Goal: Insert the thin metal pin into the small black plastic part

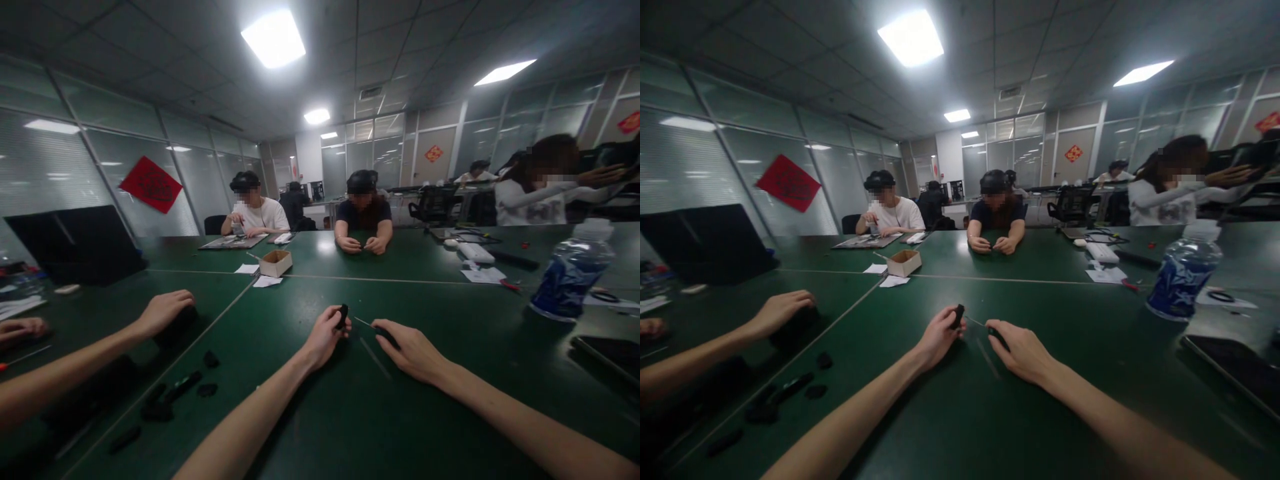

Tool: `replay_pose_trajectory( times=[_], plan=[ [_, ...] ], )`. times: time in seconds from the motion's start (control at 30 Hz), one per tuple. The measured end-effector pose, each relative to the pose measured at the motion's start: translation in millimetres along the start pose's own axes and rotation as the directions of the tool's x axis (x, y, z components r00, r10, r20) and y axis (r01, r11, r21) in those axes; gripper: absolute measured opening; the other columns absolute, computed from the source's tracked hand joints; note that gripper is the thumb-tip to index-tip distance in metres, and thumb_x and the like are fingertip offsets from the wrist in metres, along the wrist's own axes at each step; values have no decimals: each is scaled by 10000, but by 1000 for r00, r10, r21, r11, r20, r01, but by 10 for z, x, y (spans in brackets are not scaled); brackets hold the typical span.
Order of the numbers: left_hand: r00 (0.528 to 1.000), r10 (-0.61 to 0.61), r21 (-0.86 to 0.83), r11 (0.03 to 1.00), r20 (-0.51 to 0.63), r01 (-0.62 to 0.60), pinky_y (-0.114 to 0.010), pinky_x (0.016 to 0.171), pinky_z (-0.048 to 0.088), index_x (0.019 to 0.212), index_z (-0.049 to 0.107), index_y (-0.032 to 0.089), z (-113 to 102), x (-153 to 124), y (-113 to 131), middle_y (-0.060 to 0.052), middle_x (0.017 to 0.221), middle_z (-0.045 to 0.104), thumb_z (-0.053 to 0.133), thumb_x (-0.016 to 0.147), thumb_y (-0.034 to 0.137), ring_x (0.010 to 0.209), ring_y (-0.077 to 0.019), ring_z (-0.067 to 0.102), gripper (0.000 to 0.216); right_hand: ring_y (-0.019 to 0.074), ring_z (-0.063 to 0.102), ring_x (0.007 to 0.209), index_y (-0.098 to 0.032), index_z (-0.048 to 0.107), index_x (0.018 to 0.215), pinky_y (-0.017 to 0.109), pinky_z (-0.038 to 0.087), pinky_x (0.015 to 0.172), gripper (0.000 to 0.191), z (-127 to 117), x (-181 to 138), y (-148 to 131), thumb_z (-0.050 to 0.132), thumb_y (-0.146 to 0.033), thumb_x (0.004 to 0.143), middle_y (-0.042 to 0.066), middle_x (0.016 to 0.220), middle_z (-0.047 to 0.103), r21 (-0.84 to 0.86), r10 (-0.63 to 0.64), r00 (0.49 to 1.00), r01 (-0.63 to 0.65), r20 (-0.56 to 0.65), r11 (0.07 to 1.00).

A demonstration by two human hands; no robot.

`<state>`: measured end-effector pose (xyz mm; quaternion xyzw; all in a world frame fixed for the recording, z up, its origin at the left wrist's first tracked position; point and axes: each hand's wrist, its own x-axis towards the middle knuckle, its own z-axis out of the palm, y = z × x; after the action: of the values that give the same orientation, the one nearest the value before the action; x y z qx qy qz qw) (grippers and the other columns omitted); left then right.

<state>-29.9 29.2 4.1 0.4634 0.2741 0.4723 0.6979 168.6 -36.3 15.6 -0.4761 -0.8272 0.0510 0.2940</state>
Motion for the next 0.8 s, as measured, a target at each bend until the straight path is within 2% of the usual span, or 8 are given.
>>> replay_pose_trajectory(
  times=[0.13,0.3,0.4,0.53,0.8],
  plan=[
    [999,45,42,998,-14,-44,-250,675,382,922,567,139,5,-10,0,-59,836,631,678,724,342,771,-142,566,304,192,617,816,-159,537,1149,330,501,732,317,-9,1,-5,359,-296,925,95,983,641,3,-20,1000,20,22,1000],
    [996,92,75,993,-18,-90,-228,660,362,915,577,138,10,-35,9,-80,914,664,701,704,280,777,-130,567,283,179,611,797,-173,549,1155,312,497,719,313,-23,-1,-14,379,-304,927,83,958,646,23,-22,999,22,24,999],
    [995,100,52,994,-20,-99,-258,746,396,910,601,139,2,-38,7,-81,968,646,703,703,260,831,-143,573,260,176,613,786,-172,548,1166,305,499,702,321,-26,-2,-16,379,-307,927,79,955,646,23,-18,999,17,34,1000],
    [993,111,3,994,-26,-111,-305,847,410,897,622,136,-12,-27,-5,-65,927,623,704,701,230,875,-156,578,234,174,613,760,-178,564,1154,300,495,682,318,-23,0,-12,384,-304,923,71,919,654,5,-9,999,9,51,1000],
    [993,113,-33,993,-26,-114,-326,878,422,930,621,141,-7,-28,2,-60,918,621,707,701,209,866,-157,597,254,164,610,775,-183,575,1134,286,480,707,297,31,-6,52,409,-289,911,63,927,654,-12,-5,999,5,47,1000]
  ],
)
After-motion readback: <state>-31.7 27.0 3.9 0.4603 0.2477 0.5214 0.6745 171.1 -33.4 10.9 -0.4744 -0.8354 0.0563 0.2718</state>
